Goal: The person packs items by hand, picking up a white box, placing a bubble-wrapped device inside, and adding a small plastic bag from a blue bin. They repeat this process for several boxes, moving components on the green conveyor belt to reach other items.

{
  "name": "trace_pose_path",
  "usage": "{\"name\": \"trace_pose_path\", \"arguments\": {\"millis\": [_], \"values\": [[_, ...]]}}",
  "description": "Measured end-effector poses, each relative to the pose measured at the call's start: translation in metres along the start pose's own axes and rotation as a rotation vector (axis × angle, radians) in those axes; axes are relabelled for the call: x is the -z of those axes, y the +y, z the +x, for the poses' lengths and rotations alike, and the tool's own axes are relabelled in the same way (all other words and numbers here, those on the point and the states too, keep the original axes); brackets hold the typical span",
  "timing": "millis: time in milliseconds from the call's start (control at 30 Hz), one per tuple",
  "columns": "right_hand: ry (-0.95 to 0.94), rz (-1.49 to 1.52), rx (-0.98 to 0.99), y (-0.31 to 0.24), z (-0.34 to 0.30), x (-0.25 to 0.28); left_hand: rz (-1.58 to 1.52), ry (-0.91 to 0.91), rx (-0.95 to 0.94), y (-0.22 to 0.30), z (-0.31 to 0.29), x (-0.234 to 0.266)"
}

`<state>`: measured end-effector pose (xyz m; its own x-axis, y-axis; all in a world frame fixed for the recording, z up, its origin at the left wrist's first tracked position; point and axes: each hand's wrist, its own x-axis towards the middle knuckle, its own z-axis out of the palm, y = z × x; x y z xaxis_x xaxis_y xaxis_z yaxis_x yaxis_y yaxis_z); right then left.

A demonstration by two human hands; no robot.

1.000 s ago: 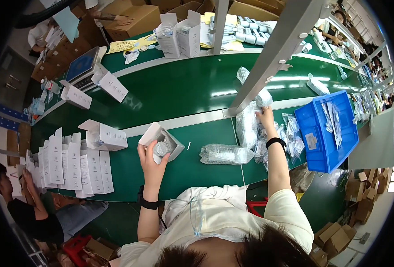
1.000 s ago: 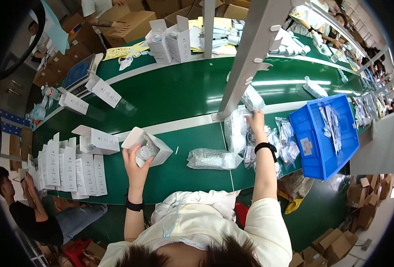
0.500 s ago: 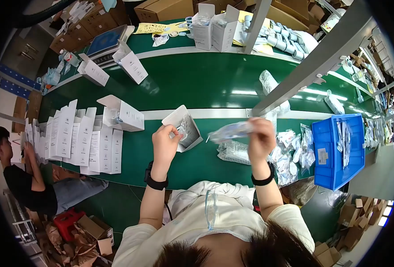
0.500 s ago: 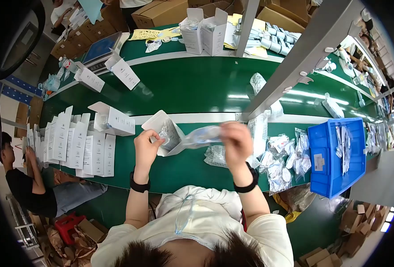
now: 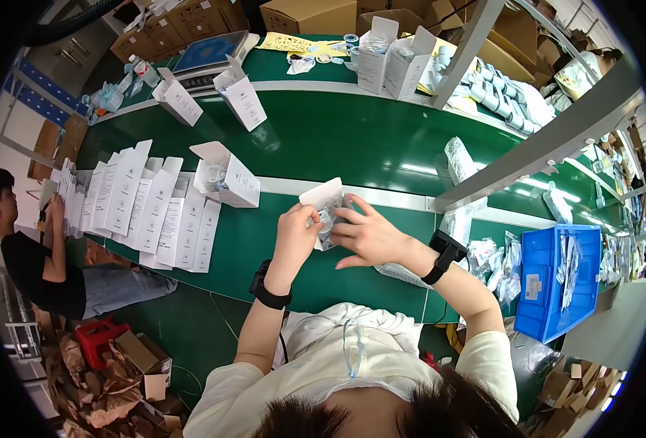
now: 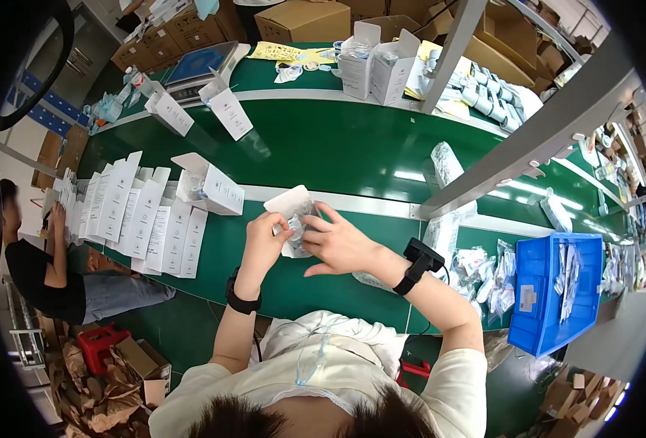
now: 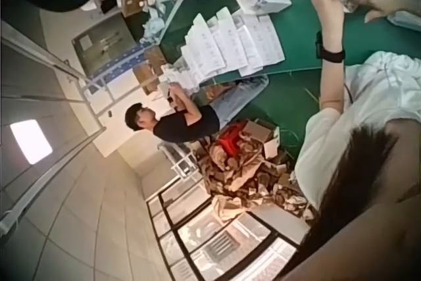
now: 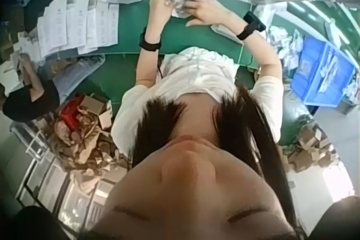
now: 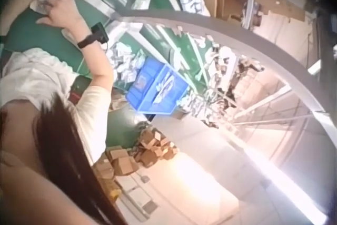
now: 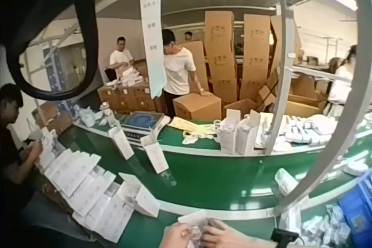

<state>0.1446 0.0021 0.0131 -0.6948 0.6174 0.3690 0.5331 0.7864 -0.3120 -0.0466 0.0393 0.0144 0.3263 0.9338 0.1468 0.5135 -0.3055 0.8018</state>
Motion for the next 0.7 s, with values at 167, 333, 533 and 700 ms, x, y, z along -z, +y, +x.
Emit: {"name": "trace_pose_path", "arguments": {"millis": [167,333,533,700], "values": [[0.363,0.374,-0.424,0.018,-0.02,-0.066,-0.03,-0.067,0.005,0.003,-0.001,-0.003],[0.466,0.902,-0.68,0.021,0.025,-0.093,0.253,0.382,-0.159,-0.026,0.007,0.082],[0.63,0.965,-0.519,0.067,0.112,-0.135,1.294,0.482,0.26,-0.092,0.03,0.281],[0.473,0.798,-0.545,0.059,0.119,-0.135,1.211,0.231,0.515,-0.159,0.017,0.34]]}}
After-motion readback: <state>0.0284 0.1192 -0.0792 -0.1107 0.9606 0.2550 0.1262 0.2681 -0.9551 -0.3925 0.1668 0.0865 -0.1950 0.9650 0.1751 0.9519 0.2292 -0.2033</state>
